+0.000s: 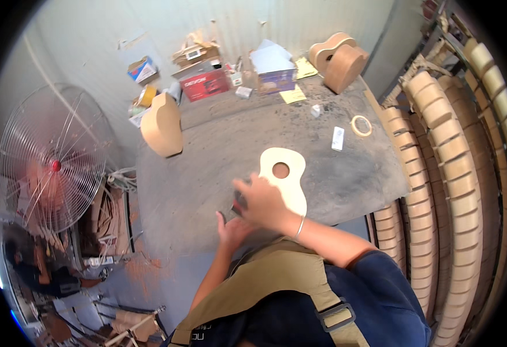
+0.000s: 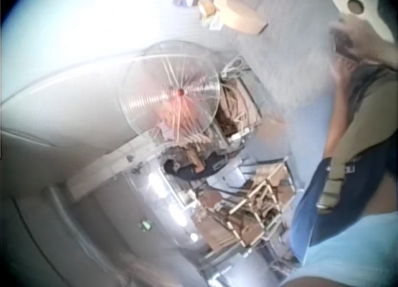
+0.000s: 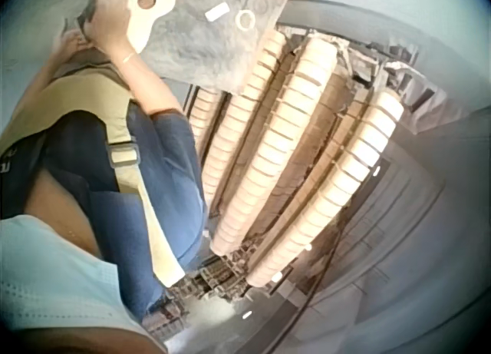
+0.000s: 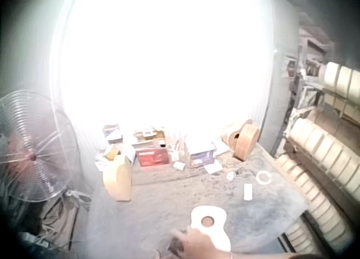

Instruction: The person applies a white substance from a tube onto a wooden guitar body and spreads it with their fingers. They then use a red electric sander to smooth the surface of the wood, repeating the application and sanding process on different areas of the instrument.

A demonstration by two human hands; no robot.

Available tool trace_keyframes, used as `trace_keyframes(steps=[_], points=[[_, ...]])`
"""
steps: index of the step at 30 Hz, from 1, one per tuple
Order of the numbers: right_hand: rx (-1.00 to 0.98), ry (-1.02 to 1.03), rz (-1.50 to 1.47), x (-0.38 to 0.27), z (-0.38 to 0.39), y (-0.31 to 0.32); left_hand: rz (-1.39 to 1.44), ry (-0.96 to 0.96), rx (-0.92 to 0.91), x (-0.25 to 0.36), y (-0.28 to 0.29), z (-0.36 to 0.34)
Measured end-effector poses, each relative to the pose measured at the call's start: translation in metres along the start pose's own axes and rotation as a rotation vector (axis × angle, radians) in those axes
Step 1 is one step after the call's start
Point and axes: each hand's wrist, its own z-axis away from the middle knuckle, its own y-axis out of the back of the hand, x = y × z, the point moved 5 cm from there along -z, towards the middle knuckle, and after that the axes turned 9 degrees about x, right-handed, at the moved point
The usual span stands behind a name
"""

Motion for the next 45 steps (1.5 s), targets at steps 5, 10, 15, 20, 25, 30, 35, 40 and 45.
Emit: trace_keyframes(steps=[5, 10, 15, 20, 25, 30, 35, 40, 45], points=[[0.061, 0.004, 0.101, 0.025, -0.017, 0.008, -0.13, -0.013, -0.095, 0.002, -0.005, 0.0], [0.187, -0.331, 0.162, 0.141, -0.097, 0.036, -0.301, -0.128, 0.006, -0.007, -0.006, -0.007], [0.225, -0.308, 0.15, 0.177, -0.069, 0.062, -0.44, -0.166, 0.179, 0.0, -0.027, -0.001], [0.229, -0.245, 0.056, 0.103, 0.035, 0.078, -0.452, -0.136, 0.214, 0.002, -0.025, -0.001], [0.134, -0.277, -0.034, 0.061, 0.1, 0.089, -0.547, -0.093, 0.263, 0.004, -0.029, 0.002], [0.225, -0.489, 0.0, 0.124, 0.097, 0.107, -0.586, -0.101, 0.279, 0.012, -0.039, -0.001], [0.309, -0.445, 0.234, 0.181, 0.095, 0.126, -0.573, -0.105, 0.347, 0.013, -0.05, 0.002], [0.356, -0.501, 0.131, 0.197, 0.126, 0.143, -0.539, -0.13, 0.365, 0.011, -0.05, 0.0], [0.395, -0.557, 0.099, 0.203, 0.147, 0.144, -0.354, -0.211, 0.368, 0.009, -0.066, 0.001]])
